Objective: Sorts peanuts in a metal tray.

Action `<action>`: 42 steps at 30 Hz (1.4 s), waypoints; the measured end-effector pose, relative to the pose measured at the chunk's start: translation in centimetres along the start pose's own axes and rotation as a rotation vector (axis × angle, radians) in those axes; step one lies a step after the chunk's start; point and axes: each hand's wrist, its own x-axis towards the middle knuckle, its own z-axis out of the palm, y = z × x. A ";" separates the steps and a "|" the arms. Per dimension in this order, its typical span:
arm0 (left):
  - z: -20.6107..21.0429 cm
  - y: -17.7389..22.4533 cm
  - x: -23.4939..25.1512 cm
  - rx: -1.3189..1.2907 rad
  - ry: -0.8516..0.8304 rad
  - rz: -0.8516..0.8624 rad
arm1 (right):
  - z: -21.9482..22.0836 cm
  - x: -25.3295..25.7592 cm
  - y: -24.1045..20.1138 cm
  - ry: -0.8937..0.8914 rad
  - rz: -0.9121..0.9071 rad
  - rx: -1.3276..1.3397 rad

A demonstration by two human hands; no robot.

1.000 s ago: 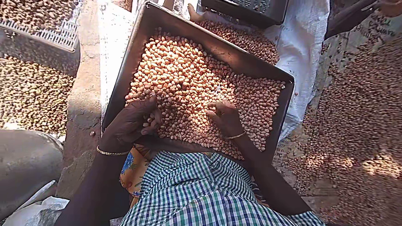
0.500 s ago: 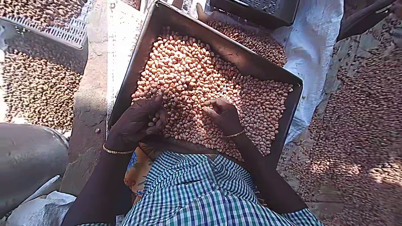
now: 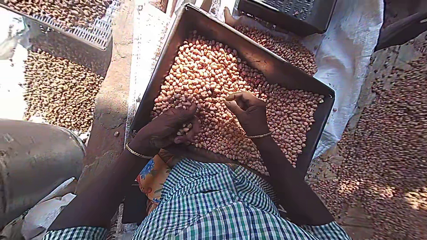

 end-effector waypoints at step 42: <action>-0.2 0.1 0.7 -0.121 -0.084 -0.086 | -2.0 -0.9 -1.5 -0.524 0.252 -0.268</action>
